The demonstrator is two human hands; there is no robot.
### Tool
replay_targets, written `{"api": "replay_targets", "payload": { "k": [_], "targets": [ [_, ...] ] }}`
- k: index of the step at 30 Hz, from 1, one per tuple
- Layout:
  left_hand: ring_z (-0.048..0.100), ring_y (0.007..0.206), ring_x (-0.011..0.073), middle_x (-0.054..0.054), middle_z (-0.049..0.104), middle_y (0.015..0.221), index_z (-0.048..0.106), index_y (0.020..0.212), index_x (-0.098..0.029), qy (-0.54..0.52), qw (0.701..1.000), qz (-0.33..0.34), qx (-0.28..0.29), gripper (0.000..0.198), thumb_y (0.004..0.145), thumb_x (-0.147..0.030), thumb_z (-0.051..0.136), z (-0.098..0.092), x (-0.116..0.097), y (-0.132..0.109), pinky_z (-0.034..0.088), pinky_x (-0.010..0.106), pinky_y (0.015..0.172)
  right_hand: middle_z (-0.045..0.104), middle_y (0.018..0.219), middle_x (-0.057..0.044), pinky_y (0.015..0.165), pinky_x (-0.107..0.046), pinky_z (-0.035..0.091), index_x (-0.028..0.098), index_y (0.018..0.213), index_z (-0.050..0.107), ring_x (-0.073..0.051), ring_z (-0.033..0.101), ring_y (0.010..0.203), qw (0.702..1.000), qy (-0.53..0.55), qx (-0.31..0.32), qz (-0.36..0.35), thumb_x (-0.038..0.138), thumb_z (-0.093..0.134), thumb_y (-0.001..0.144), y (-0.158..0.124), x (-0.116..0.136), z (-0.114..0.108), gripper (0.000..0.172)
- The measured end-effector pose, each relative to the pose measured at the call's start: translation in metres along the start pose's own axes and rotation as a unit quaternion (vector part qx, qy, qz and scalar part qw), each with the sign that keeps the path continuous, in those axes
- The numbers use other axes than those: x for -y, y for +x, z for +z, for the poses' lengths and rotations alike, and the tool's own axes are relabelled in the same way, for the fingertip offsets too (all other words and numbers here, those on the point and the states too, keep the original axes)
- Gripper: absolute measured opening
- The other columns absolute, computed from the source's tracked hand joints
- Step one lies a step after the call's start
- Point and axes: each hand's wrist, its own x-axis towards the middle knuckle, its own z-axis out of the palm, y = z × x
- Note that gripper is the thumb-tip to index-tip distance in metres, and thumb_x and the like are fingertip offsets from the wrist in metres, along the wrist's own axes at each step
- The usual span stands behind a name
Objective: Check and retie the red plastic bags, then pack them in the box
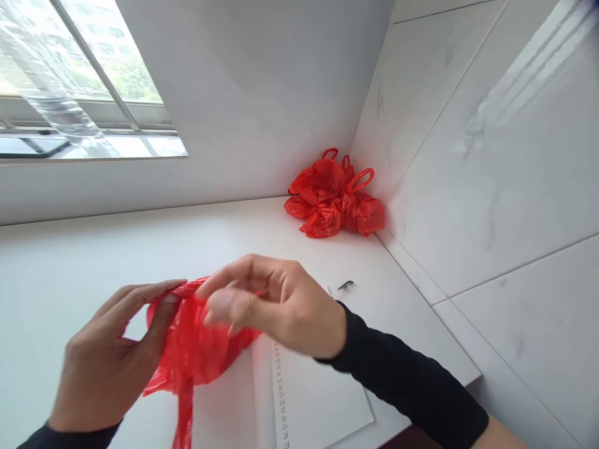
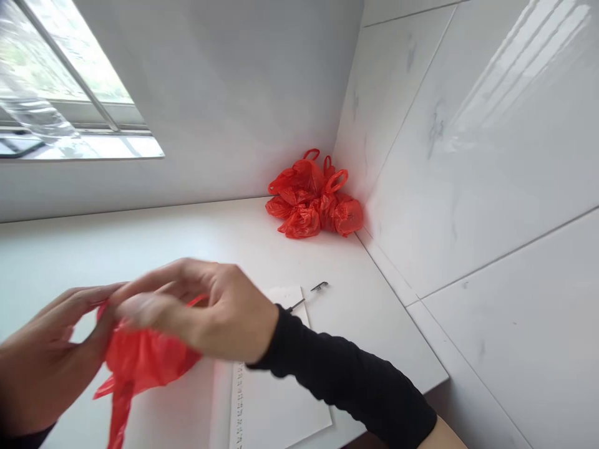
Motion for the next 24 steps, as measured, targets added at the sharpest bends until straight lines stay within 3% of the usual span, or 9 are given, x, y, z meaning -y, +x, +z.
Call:
{"api": "replay_targets", "payload": {
  "k": [2, 5, 12, 24],
  "targets": [
    [0.069, 0.089, 0.0178, -0.001, 0.071, 0.102, 0.071, 0.109, -0.03, -0.02, 1.0, 0.008, 0.017, 0.016, 0.096, -0.027, 0.063, -0.002, -0.003, 0.0, 0.054, 0.03, 0.074, 0.071, 0.118, -0.005, 0.101, -0.039, 0.053, 0.022, 0.117, 0.067, -0.02, 0.067, 0.108, 0.983, -0.15, -0.101, -0.029, 0.035, 0.064, 0.098, 0.014, -0.022, -0.009, 0.023],
    [0.069, 0.09, 0.0176, 0.0, 0.071, 0.102, 0.071, 0.109, -0.029, -0.035, 0.999, 0.019, 0.025, 0.016, 0.098, -0.024, 0.061, -0.004, -0.009, 0.0, 0.054, 0.032, 0.078, 0.069, 0.124, -0.008, 0.109, -0.045, 0.045, 0.02, 0.125, 0.066, -0.024, 0.058, 0.122, 0.95, -0.29, -0.113, -0.037, 0.032, 0.071, 0.093, 0.028, -0.049, -0.017, 0.035],
    [0.068, 0.09, 0.0163, 0.0, 0.07, 0.1, 0.07, 0.109, -0.029, -0.052, 0.998, 0.026, 0.028, 0.015, 0.099, -0.025, 0.059, -0.006, -0.014, -0.002, 0.055, 0.03, 0.075, 0.073, 0.099, -0.002, 0.091, -0.034, 0.049, 0.02, 0.102, 0.074, -0.017, 0.064, 0.095, 0.955, -0.281, -0.094, -0.018, 0.021, 0.067, 0.094, 0.028, -0.056, -0.019, 0.011],
    [0.069, 0.087, 0.0185, 0.001, 0.072, 0.097, 0.071, 0.106, -0.028, -0.043, 0.999, 0.021, 0.015, 0.014, 0.099, -0.027, 0.059, -0.006, -0.015, -0.002, 0.055, 0.034, 0.073, 0.074, 0.097, 0.0, 0.087, -0.033, 0.051, 0.021, 0.1, 0.074, -0.016, 0.065, 0.091, 0.961, -0.258, -0.099, -0.024, 0.023, 0.066, 0.094, 0.029, -0.062, -0.021, 0.011]
  ]
}}
